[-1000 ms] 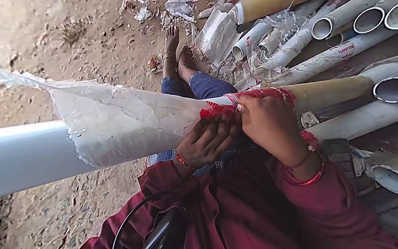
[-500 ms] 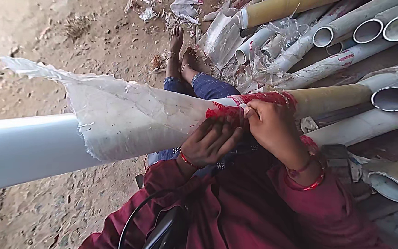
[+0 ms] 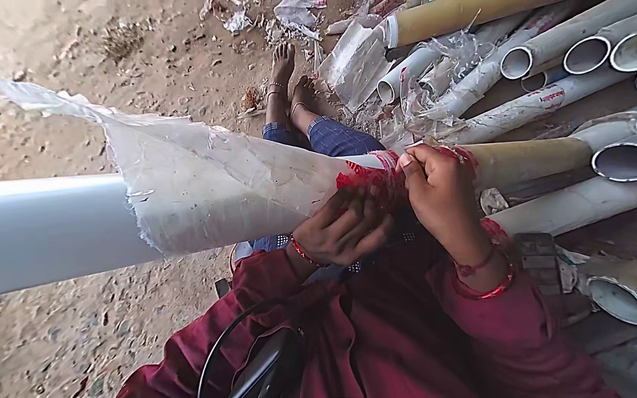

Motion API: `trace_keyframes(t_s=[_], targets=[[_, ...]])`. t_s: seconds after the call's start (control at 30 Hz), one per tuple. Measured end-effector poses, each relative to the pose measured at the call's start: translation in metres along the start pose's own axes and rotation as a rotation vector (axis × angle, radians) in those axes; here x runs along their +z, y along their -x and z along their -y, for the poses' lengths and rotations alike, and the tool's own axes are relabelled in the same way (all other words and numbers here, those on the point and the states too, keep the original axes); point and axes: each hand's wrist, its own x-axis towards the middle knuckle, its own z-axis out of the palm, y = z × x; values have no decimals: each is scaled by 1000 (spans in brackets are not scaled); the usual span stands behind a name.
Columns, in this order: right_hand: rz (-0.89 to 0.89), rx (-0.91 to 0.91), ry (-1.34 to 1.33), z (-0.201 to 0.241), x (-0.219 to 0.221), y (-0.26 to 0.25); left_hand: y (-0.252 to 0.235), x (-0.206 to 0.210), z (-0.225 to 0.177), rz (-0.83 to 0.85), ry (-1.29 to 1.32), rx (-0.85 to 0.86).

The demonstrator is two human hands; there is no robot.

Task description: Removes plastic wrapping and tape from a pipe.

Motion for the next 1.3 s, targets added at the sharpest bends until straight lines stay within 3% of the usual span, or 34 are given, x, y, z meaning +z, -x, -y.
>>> trace_keyframes(t_s=[0.17,0.3,0.43,0.6,0.7,0.77,0.9,1.03,1.17,1.3], targets=[[-482,-126,-48,-25,46,-13,-9,10,31,-66,9,108],[-522,-139,-72,-20,56,-16,-16,27,64,-77,98,100],[-501,-93,-70,-14,54,-19,-21,31,58,-71,62,-91],[-551,-113,-55,-19,59,-12,-56,-6,32,388,45,-452],[-478,-84,-137,-20,53,-8,-86,-11,36,572,117,-548],[-370,-45,-236,-24,44,-10,-88,-5,41,564,83,-511],[-192,31,-323,-26,23,-16,-69,8,58,401,32,-342],[-56,27,-204,-12,12,-13,-52,14,53,276,-113,-179],[79,36,-30,3,10,-16,-36,15,39,153,-220,-121],[98,3,-3,4,12,-12,-25,14,28,99,-255,-106]])
